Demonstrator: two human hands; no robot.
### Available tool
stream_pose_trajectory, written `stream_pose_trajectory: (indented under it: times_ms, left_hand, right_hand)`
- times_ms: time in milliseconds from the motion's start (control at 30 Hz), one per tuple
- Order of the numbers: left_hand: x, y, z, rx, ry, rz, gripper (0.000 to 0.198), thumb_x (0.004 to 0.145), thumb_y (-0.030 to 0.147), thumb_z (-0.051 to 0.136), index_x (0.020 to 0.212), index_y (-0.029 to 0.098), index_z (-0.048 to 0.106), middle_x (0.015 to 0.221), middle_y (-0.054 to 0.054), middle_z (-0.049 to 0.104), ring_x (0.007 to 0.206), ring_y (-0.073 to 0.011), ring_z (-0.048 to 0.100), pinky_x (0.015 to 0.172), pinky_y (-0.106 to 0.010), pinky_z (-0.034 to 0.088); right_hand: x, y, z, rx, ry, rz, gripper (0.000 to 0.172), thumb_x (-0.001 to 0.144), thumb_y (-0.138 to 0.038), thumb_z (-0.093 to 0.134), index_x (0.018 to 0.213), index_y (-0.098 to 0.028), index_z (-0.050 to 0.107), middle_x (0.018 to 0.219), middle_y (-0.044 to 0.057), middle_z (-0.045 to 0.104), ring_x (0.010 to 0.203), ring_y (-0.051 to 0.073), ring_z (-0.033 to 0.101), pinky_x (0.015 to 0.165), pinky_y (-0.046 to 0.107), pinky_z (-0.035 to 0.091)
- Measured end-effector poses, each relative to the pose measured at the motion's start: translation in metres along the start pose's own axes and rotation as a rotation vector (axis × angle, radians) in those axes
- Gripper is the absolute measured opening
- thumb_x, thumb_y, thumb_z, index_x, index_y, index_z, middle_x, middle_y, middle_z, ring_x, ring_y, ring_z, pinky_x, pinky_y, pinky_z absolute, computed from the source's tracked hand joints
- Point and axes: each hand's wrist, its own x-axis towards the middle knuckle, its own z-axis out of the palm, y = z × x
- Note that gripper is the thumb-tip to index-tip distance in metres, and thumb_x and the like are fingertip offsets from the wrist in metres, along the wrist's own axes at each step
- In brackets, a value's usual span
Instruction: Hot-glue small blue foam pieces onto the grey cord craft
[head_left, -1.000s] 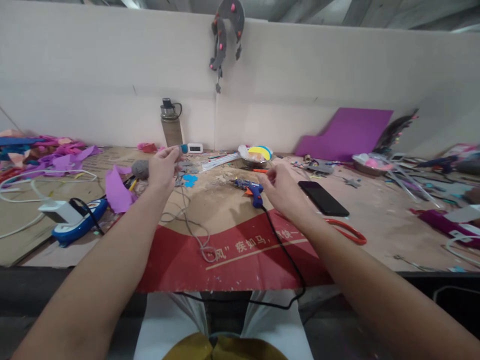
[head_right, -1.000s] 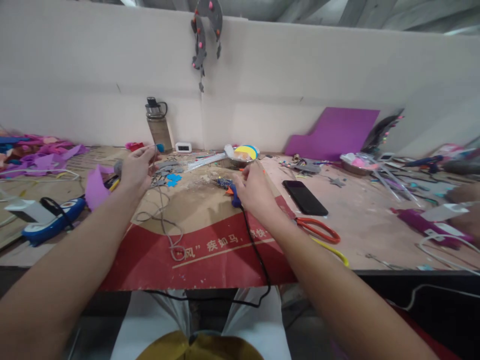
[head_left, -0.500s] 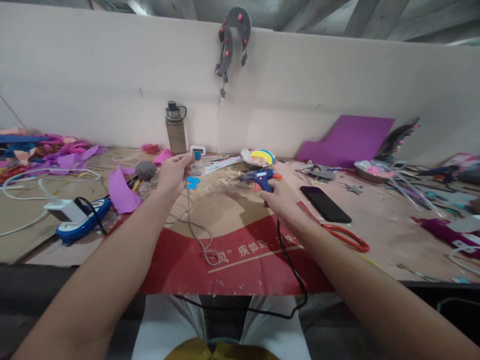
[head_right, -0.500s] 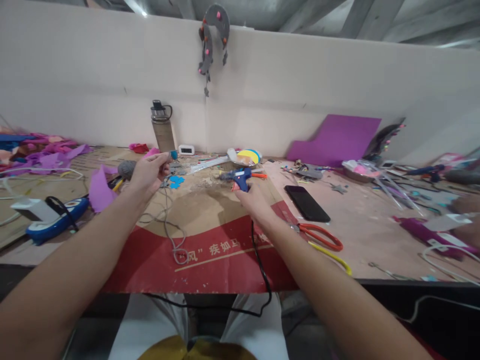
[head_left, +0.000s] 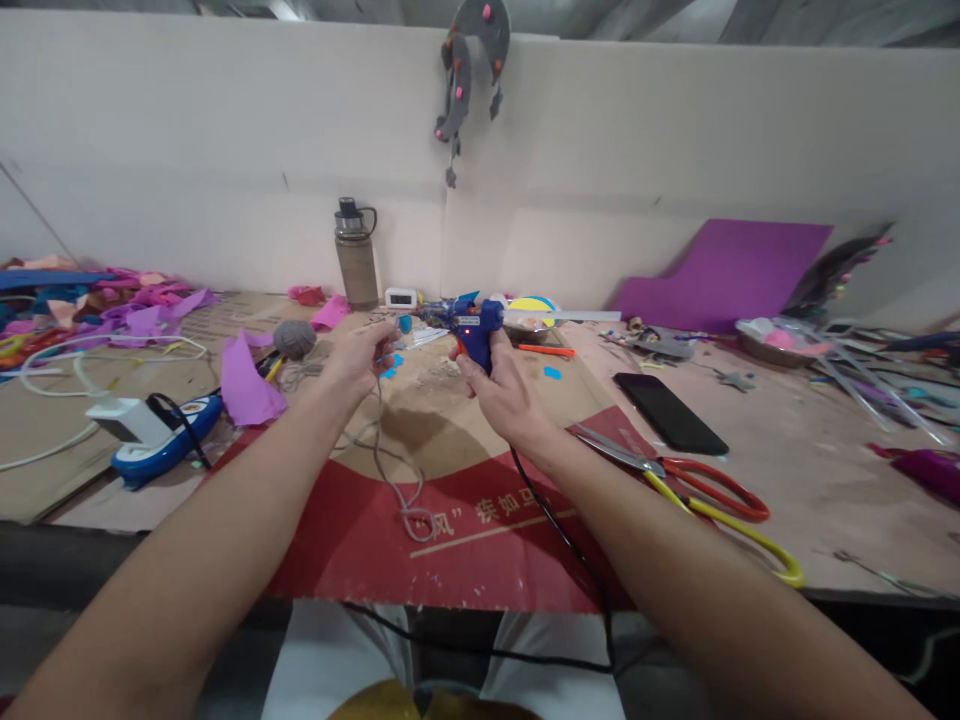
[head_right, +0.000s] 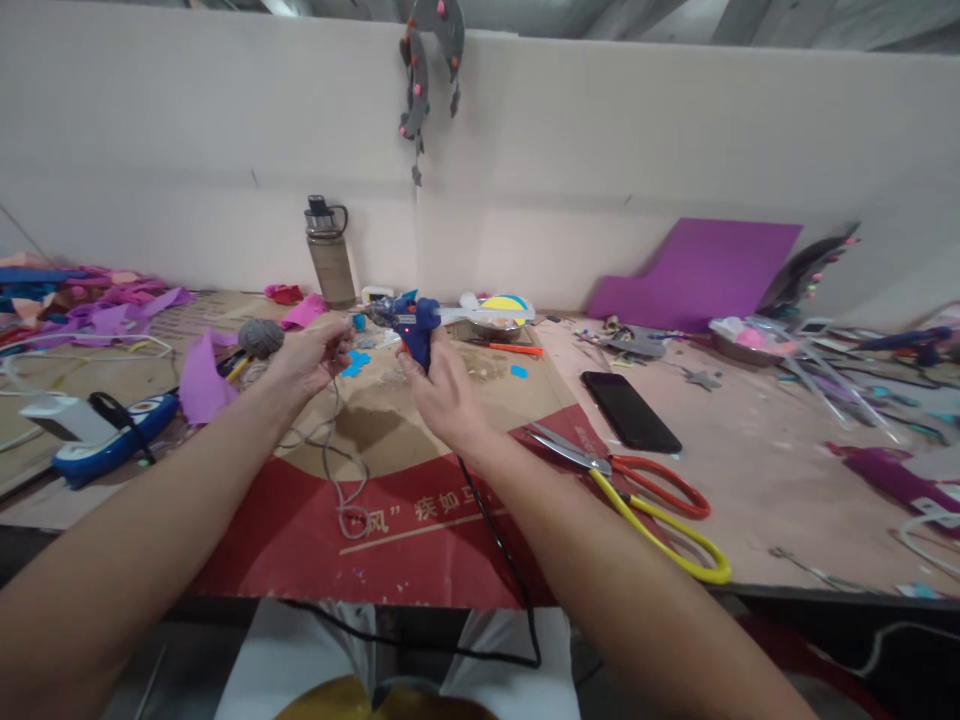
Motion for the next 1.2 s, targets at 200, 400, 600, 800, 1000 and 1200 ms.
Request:
stream_pose_trajectory:
  times_ms: [200, 400, 600, 800, 1000, 1200]
  left_hand:
    - [-0.003, -0.004, 0.004, 0.016, -0.032, -0.041, 0.012, 0.068, 0.02, 0.07, 0.069, 0.012, 0.062, 0.061, 0.0, 0.058, 0.045, -0.0038, 0.048, 0.039, -0.014, 0.037]
    - [-0.005, -0.005, 0.004, 0.047, -0.083, -0.023, 0.014, 0.065, 0.022, 0.072, 0.069, 0.014, 0.061, 0.065, 0.0, 0.06, 0.049, -0.0046, 0.05, 0.042, -0.015, 0.039]
    - [-0.009, -0.002, 0.008, 0.1, -0.092, 0.019, 0.016, 0.06, 0.023, 0.074, 0.067, 0.015, 0.061, 0.062, 0.001, 0.058, 0.049, -0.0057, 0.048, 0.043, -0.017, 0.038]
    - [-0.015, -0.002, 0.011, 0.108, -0.102, 0.11, 0.014, 0.059, 0.02, 0.073, 0.064, 0.014, 0.06, 0.059, 0.002, 0.054, 0.048, -0.0054, 0.046, 0.044, -0.017, 0.035]
    - [-0.013, -0.004, 0.009, 0.084, -0.112, 0.119, 0.017, 0.062, 0.023, 0.073, 0.063, 0.014, 0.059, 0.058, 0.001, 0.053, 0.049, -0.0058, 0.046, 0.044, -0.017, 0.035]
    - [-0.014, -0.003, 0.011, 0.088, -0.103, 0.11, 0.018, 0.061, 0.023, 0.074, 0.061, 0.014, 0.059, 0.057, 0.002, 0.051, 0.048, -0.0061, 0.046, 0.044, -0.018, 0.035]
  right_hand:
    - [-0.005, -0.001, -0.007, -0.033, 0.013, 0.045, 0.033, 0.086, -0.023, 0.047, 0.119, -0.016, 0.047, 0.1, 0.01, 0.063, 0.088, 0.022, 0.058, 0.083, 0.039, 0.047]
    - [-0.006, -0.004, -0.007, -0.084, 0.001, 0.103, 0.029, 0.087, -0.025, 0.046, 0.114, -0.016, 0.049, 0.097, 0.011, 0.063, 0.085, 0.023, 0.059, 0.077, 0.038, 0.046]
    - [-0.006, -0.005, -0.007, -0.113, 0.011, 0.113, 0.032, 0.087, -0.025, 0.046, 0.118, -0.017, 0.048, 0.099, 0.012, 0.064, 0.086, 0.024, 0.059, 0.077, 0.039, 0.046]
    - [-0.006, -0.006, -0.008, -0.135, 0.0, 0.111, 0.036, 0.086, -0.024, 0.046, 0.121, -0.015, 0.048, 0.103, 0.015, 0.064, 0.091, 0.027, 0.06, 0.08, 0.041, 0.047]
    - [-0.006, -0.003, -0.008, -0.135, 0.024, 0.1, 0.039, 0.086, -0.023, 0.046, 0.125, -0.016, 0.046, 0.112, 0.015, 0.063, 0.102, 0.028, 0.059, 0.087, 0.043, 0.046]
    - [-0.006, -0.006, -0.009, -0.145, 0.024, 0.111, 0.041, 0.086, -0.021, 0.047, 0.126, -0.015, 0.046, 0.111, 0.015, 0.063, 0.102, 0.029, 0.059, 0.087, 0.043, 0.046]
